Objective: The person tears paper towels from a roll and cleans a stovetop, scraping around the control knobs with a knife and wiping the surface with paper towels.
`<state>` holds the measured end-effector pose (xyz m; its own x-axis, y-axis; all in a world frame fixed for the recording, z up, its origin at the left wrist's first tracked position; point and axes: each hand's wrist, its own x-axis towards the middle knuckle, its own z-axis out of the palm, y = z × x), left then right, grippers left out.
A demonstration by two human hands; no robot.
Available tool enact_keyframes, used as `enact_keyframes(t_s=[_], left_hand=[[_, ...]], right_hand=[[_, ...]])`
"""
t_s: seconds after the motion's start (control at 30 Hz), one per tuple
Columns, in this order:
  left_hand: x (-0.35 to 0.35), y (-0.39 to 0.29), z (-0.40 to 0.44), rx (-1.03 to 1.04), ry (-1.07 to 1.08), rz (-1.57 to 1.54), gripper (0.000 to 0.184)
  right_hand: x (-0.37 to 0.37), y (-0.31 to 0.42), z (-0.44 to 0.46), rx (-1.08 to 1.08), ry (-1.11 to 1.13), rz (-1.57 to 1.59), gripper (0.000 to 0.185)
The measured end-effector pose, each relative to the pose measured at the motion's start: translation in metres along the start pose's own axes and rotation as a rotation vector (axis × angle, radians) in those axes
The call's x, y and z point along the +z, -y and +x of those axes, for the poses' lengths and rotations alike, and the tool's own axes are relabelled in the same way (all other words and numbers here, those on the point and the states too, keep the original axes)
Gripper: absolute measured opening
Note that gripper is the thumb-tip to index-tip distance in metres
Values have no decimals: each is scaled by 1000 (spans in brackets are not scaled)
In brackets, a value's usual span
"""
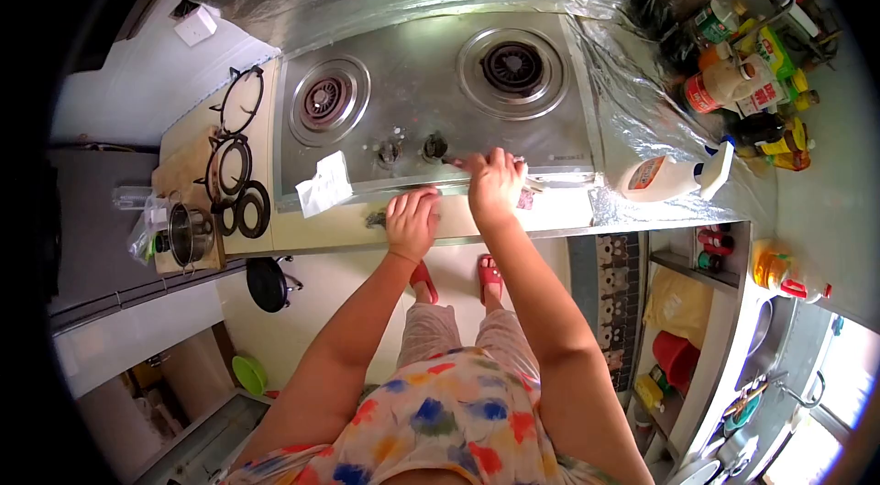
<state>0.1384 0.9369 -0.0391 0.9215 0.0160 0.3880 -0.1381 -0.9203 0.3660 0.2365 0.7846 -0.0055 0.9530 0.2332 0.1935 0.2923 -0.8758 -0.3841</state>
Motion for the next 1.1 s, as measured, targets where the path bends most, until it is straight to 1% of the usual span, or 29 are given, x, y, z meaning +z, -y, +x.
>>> enact_keyframes(t_s=[0.13,0.23,0.27,0.33,0.4,0.53,0.63,0.8,0.93,1.1], left_hand=[[-12,1,1,6,31,-119,25],[-16,9,2,14,89,-212,31],[-17,11,3,-2,78,-233,30],[-20,12,8,-29,57,-275,28],[-23,19,12,24,50,-325,25],[-35,32,13,167,88,-347,17],[-44,37,11,207,80,-347,16],[-68,55,-6,125,67,-318,16],[-77,84,-26,95,87,-282,17],[-85,107,-40,85,99,-270,20]], right_hand=[[-25,-2,-9,79,-39,-11,8],[-17,0,-18,152,82,56,9],[-14,3,-22,243,197,192,13],[1,12,-31,261,165,266,12],[13,16,-35,254,133,340,12],[30,20,-33,303,74,266,13],[35,24,-29,366,87,227,17],[39,42,-28,436,112,196,16],[43,45,-34,415,24,244,12],[51,69,-42,419,53,248,11]])
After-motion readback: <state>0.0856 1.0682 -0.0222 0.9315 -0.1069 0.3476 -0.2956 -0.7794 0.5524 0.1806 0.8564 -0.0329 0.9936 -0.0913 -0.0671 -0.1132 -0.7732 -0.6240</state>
